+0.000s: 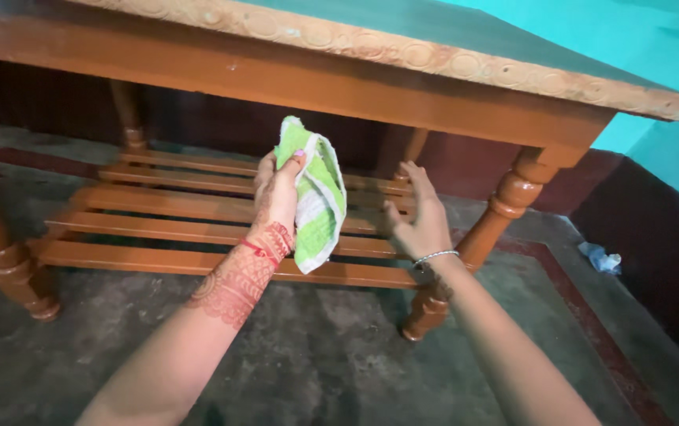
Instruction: The person wipes the legs, lower slats, and tabletop of a wooden table using a green cloth. They spray the cloth with a green spray bottle and continue wiping the table surfaces.
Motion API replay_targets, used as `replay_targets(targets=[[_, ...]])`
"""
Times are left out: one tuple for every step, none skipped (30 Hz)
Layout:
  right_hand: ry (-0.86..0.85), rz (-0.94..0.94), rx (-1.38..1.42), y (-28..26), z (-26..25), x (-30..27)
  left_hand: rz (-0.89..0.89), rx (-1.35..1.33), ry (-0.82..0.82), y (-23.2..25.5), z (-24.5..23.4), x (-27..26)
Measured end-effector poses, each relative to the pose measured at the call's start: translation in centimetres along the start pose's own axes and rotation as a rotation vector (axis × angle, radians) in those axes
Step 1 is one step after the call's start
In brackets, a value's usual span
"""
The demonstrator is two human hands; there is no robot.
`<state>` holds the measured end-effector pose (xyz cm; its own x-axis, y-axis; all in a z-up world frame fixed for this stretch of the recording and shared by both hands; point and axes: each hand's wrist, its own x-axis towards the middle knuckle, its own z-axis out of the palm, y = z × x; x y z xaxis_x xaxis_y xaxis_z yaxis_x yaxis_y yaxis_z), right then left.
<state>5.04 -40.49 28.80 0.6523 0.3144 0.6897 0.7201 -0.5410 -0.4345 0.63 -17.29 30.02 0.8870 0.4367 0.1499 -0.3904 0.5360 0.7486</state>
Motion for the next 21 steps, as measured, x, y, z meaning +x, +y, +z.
replay_targets(targets=[[-0.001, -0.008, 0.01, -0.2, -0.1, 0.1, 0.006, -0.013, -0.007, -0.1, 0.6, -0.2], [-0.003, -0.02, 0.026, -0.4, 0.1, 0.3, 0.008, 0.007, -0.002, -0.1, 1.2, -0.3], [-0.004, -0.032, 0.042, -0.6, 0.3, 0.6, 0.01, 0.026, 0.003, -0.1, 1.7, -0.6], [-0.014, -0.056, 0.034, -0.8, 0.6, 0.8, 0.015, 0.047, 0.013, -0.1, 2.1, -0.7], [-0.024, -0.08, 0.027, -1.1, 0.8, 0.8, 0.056, 0.098, 0.02, -0.1, 2.4, -0.9], [-0.037, -0.107, 0.02, -1.4, 1.1, 0.9, 0.099, 0.148, 0.032, -0.1, 2.6, -1.1], [-0.06, -0.136, 0.034, -1.9, 1.3, 1.0, 0.141, 0.199, 0.044, -0.1, 2.8, -1.3], [-0.084, -0.167, 0.049, -2.4, 1.4, 1.0, 0.174, 0.206, 0.03, 0.0, 2.8, -1.6], [-0.109, -0.198, 0.063, -3.0, 1.4, 1.1, 0.208, 0.214, 0.016, 0.1, 2.8, -1.9], [-0.062, -0.265, 0.058, -3.5, 1.4, 1.0, 0.239, 0.221, -0.001, 0.3, 3.0, -2.3], [-0.014, -0.332, 0.054, -4.1, 1.3, 1.0, 0.231, 0.243, -0.002, 0.6, 3.2, -2.8], [0.042, -0.395, 0.047, -4.5, 1.0, 1.2, 0.222, 0.266, -0.011, 1.0, 3.6, -3.2], [0.106, -0.451, 0.05, -4.7, 0.5, 1.6, 0.214, 0.29, -0.02, 1.3, 4.2, -3.5], [0.17, -0.497, 0.048, -4.8, -0.2, 1.6, 0.184, 0.223, -0.052, 1.4, 4.8, -4.1], [0.235, -0.542, 0.045, -4.9, -0.7, 1.6, 0.154, 0.156, -0.083, 1.4, 5.5, -4.7], [0.312, -0.56, -0.025, -5.0, -1.4, 2.0, 0.124, 0.083, -0.113, 1.3, 6.5, -5.1], [0.389, -0.578, -0.096, -5.2, -2.1, 2.6, 0.141, 0.035, -0.064, 1.1, 7.7, -5.2], [0.465, -0.599, -0.164, -5.5, -2.8, 3.4, 0.161, -0.013, -0.012, 1.0, 8.8, -5.3], [0.493, -0.588, -0.238, -5.7, -3.9, 4.4, 0.181, -0.06, 0.039, 1.0, 9.7, -5.2], [0.521, -0.572, -0.311, -6.0, -5.3, 5.4, 0.158, -0.077, 0.068, 1.1, 10.3, -4.9], [0.477, -0.578, -0.348, -6.3, -6.6, 6.7, 0.135, -0.093, 0.097, 1.4, 10.8, -4.3]])
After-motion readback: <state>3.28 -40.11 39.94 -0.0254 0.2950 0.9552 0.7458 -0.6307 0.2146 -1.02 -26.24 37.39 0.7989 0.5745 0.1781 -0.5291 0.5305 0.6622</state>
